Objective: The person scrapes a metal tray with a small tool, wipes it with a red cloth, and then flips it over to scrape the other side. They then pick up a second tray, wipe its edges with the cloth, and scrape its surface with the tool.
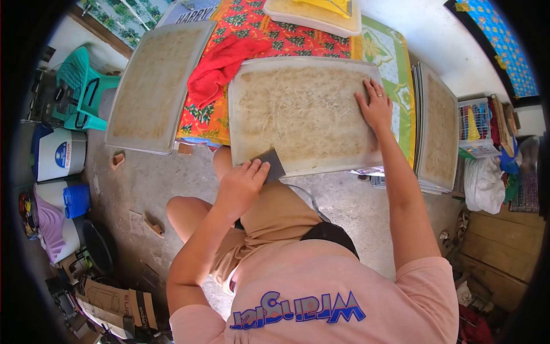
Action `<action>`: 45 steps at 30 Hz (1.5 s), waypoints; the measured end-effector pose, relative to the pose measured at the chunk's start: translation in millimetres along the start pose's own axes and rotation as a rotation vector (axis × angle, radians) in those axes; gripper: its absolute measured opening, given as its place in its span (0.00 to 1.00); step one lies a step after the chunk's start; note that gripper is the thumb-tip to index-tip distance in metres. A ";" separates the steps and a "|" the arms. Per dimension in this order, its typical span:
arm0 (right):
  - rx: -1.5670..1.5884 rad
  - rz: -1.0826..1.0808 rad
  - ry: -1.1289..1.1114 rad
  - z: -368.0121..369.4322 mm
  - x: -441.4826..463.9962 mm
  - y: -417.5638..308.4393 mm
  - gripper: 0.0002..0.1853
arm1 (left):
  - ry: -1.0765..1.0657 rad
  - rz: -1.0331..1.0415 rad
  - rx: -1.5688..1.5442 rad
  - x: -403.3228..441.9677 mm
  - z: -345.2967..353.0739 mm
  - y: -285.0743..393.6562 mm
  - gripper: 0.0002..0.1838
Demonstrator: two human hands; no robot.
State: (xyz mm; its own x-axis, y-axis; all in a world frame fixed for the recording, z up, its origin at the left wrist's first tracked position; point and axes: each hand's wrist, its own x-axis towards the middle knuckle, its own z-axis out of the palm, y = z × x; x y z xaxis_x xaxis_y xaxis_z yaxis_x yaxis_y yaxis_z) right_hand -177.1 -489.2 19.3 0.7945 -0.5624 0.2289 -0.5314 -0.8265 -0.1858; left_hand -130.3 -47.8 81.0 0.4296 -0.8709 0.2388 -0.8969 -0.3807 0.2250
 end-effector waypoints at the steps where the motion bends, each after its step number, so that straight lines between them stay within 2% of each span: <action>1: -0.004 0.001 0.000 0.1 0.1 -0.2 0.32 | -0.005 0.007 -0.005 -1.6 1.2 3.3 0.24; 5: 0.004 -0.004 0.002 1.9 0.0 0.6 0.32 | 0.059 -0.050 -0.017 1.5 3.5 -3.7 0.25; 17: -0.003 0.008 -0.009 -0.7 0.7 -0.7 0.32 | -0.037 -0.009 -0.007 -2.8 3.5 1.6 0.24; 20: 0.009 0.002 -0.006 0.8 -0.8 -0.6 0.32 | 0.025 -0.023 -0.004 -0.9 6.4 -5.0 0.24; 32: -0.005 0.006 -0.007 -0.4 0.3 0.2 0.32 | -0.032 -0.013 -0.014 -1.4 3.5 -0.4 0.24; 45: 0.001 -0.003 -0.002 1.4 0.6 0.6 0.32 | 0.014 -0.034 -0.067 0.6 -2.0 -2.0 0.26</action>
State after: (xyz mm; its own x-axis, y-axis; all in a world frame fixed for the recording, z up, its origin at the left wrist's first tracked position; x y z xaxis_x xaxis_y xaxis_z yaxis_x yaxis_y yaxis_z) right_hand -176.6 -490.1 18.0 0.7966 -0.5601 0.2274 -0.5289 -0.8279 -0.1865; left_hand -128.1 -46.9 82.6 0.4614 -0.8533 0.2428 -0.8730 -0.3878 0.2959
